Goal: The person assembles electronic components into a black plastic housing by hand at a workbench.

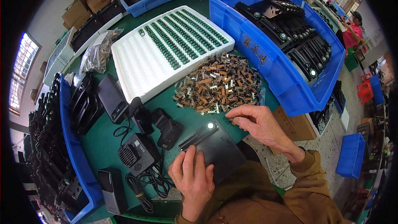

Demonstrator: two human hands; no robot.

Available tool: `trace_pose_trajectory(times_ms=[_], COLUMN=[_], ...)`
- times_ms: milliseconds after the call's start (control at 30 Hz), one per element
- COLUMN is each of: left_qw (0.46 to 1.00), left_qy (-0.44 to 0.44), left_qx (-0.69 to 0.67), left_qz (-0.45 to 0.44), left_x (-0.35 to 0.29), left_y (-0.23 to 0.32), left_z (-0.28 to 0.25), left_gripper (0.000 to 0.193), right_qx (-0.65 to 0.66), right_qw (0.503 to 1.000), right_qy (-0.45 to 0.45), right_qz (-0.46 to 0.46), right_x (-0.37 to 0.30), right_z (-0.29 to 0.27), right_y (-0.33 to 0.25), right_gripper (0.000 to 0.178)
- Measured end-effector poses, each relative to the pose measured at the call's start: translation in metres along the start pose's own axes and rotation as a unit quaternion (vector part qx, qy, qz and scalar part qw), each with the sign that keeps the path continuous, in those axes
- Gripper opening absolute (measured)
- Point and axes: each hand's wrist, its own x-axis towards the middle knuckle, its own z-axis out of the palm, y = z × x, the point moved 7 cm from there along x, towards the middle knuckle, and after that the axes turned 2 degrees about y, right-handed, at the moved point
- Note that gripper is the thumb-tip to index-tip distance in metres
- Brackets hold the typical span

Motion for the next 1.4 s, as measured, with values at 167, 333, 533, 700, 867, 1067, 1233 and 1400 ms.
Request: trace_pose_trajectory(times_ms=[167,333,533,700,867,1067,1233,1400], left_qw=[1.000,1.000,1.000,1.000,1.000,1.000,1.000,1.000], left_qy=[-0.002,-0.017,-0.014,-0.012,0.000,0.005,0.011,0.014], left_qx=[0.002,-0.002,-0.007,-0.008,-0.015,-0.012,-0.014,-0.009], left_qz=[0.001,0.000,-0.001,-0.005,-0.001,-0.002,0.003,0.007], left_x=[0.002,0.001,-0.001,-0.001,0.002,0.000,-0.001,-0.001], left_y=[0.000,0.000,0.001,0.000,-0.001,-0.002,-0.002,-0.001], left_z=[-0.001,0.000,0.000,-0.001,0.000,0.001,0.002,0.001], left_gripper=[0.035,0.037,0.037,0.036,0.036,0.036,0.033,0.034], right_qx=[0.085,0.120,0.143,0.113,0.051,-0.108,-0.188,-0.194], right_qw=[0.993,0.984,0.979,0.981,0.991,0.977,0.953,0.946], right_qy=[-0.040,-0.083,-0.107,-0.118,-0.114,-0.095,-0.104,-0.100], right_qz=[0.069,0.099,0.095,0.109,0.046,-0.158,-0.215,-0.241], right_x=[-0.006,-0.009,-0.015,-0.018,-0.017,-0.022,-0.024,-0.025], right_z=[0.004,0.013,0.019,0.021,0.018,0.022,0.028,0.032], right_y=[0.000,-0.001,0.001,0.004,-0.006,-0.030,-0.035,-0.032], right_gripper=[0.019,0.021,0.020,0.018,0.015,0.022,0.028,0.025])
